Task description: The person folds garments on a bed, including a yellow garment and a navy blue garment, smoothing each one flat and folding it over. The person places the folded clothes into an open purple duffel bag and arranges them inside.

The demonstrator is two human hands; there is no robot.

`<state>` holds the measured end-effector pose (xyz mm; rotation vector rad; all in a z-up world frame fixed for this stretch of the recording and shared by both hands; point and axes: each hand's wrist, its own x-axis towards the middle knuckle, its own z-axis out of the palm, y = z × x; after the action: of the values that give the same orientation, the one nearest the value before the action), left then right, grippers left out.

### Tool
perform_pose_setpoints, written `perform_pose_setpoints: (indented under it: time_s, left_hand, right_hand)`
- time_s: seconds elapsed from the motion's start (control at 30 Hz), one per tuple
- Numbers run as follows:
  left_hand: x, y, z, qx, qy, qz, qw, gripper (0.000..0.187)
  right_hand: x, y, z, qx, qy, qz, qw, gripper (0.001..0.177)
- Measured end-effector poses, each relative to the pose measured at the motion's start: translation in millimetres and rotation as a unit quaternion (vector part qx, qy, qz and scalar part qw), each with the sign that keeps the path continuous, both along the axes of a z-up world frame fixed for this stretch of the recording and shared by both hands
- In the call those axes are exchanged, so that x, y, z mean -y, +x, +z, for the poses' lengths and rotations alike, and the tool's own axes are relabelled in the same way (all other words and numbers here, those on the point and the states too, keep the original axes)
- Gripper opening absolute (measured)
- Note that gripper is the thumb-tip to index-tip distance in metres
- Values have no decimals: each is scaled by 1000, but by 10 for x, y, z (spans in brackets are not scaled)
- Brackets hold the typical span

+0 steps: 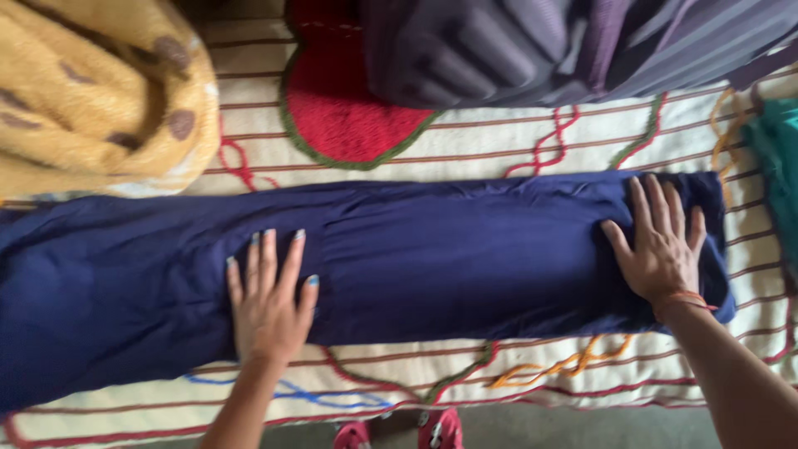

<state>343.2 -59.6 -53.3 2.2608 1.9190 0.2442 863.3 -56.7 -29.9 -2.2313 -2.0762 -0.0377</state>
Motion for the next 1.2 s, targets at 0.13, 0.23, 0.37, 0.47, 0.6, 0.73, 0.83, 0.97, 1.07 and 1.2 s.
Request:
perform_pose_setpoints:
  time_s: [0.13,0.23,0.37,0.47,0.6,0.73,0.83,0.97,1.07,1.2]
  left_hand:
    - [-38,64,1,-23,-10,3,1000,74]
    - [-16,303,75,-68,-15,43,997,71]
    - [-74,1098,47,-47,30,-6,998,65]
    - [-145,1941,-5,20,47,-53,997,66]
    - [-287,2859,-27,48,48,-28,997,70]
    - [-336,3451,-40,76,46,-50,995,75]
    - [-412,3767,-66,85,42,-101,990,75]
    - [-409,4048,-101,66,37,-175,982,70]
    - [-392,4168,-143,55,24,-177,982,68]
    - [-412,4176,-179,37,38,-174,983,66]
  right_hand:
    - [-3,449,-118,-27,-1,-6,1000,73]
    - [95,506,-171,-40,22,-28,999,70]
    - [268,554,-87,-54,67,-147,985,78]
    - [371,691,30,-24,3,-254,967,69]
    - [364,807,20,-80,54,-198,975,58]
    - [397,748,17,-138,23,-259,956,56]
    - [259,726,26,-109,23,-276,955,57]
    - [271,740,109,-120,-60,-320,938,60]
    - [300,759,161,-136,-66,-256,955,55]
    - [428,560,186,-123,134,-84,980,52]
